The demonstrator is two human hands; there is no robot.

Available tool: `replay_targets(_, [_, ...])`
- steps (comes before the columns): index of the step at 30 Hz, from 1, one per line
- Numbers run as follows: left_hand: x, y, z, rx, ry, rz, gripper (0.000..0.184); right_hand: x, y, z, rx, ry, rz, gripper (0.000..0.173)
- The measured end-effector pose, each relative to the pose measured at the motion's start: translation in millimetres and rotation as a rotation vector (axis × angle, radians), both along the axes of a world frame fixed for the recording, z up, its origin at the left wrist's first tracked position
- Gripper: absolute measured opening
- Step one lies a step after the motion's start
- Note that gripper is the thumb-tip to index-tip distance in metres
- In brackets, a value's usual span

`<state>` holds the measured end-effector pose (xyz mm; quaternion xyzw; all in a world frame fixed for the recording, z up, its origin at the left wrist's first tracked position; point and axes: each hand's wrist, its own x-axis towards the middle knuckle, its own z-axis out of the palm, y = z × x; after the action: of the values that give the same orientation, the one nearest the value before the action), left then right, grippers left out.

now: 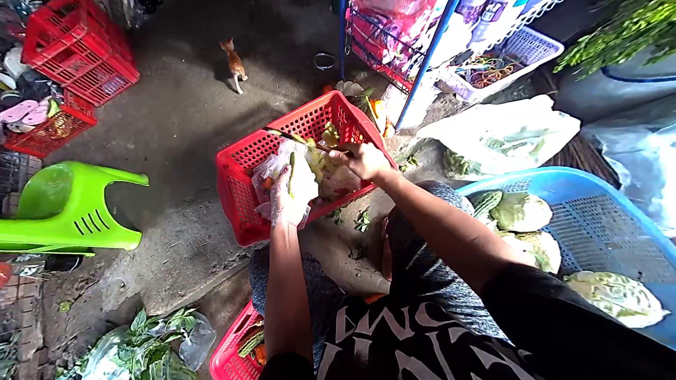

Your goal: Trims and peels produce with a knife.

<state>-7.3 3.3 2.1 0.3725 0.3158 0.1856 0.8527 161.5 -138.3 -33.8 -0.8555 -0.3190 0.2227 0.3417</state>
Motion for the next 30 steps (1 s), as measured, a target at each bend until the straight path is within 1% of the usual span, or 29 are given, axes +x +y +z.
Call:
replay_targets(1, [1, 1, 0, -0.01, -0.016, 0.025, 0.034, 5, 2, 3, -0.039, 0.084, -0.044, 0.056])
replay_targets(3, [4, 3, -3, -0.07, -0.051, 0.114, 0.039, 5, 1, 7, -0.047, 0.184, -0.101, 0.056])
replay_targets(5, [8, 7, -6, -0.14, -0.09, 0.177, 0.044, -9, -4, 11, -0.006, 0.173, -0.108, 0.056])
replay_targets(8, [10, 8, -6, -0.144, -0.18, 0.202, 0.041, -49, -14, 23, 0.217, -0.037, -0.004, 0.05])
replay_targets(9, [10, 6, -7, -0.123, -0.185, 0.221, 0.039, -61, -17, 25, 0.297, -0.145, 0.056, 0.052])
replay_targets(11, [8, 2, -12, -0.126, -0.208, 0.208, 0.043, -76, -17, 21, 0.438, -0.447, 0.172, 0.058])
replay_targets(13, [7, 2, -16, -0.067, -0.236, 0.149, 0.041, -79, -10, 12, 0.496, -0.707, 0.247, 0.059])
replay_targets(15, [6, 2, -15, 0.065, -0.237, 0.109, 0.035, -77, -6, 7, 0.49, -0.802, 0.283, 0.059])
replay_targets(19, [7, 1, -12, 0.029, -0.205, 0.091, 0.033, -77, -4, 5, 0.505, -0.873, 0.293, 0.06])
replay_targets(21, [8, 4, -17, -0.001, -0.194, 0.088, 0.034, -74, -2, 2, 0.525, -0.887, 0.302, 0.06])
replay_targets(23, [6, 2, -11, -0.06, -0.169, 0.115, 0.035, -66, -5, -5, 0.506, -0.816, 0.273, 0.062])
replay_targets(25, [5, -3, -1, -0.076, -0.084, 0.186, 0.037, -53, -13, -11, 0.389, -0.621, 0.156, 0.063])
replay_targets(27, [6, 0, 0, -0.06, -0.049, 0.187, 0.038, -41, -19, -6, 0.264, -0.436, 0.06, 0.064])
replay_targets(28, [7, 1, 1, -0.054, -0.049, 0.182, 0.038, -40, -21, 0, 0.247, -0.402, 0.053, 0.065])
replay_targets(30, [8, -3, 0, -0.031, -0.058, 0.193, 0.038, -52, -24, 12, 0.295, -0.455, 0.106, 0.064])
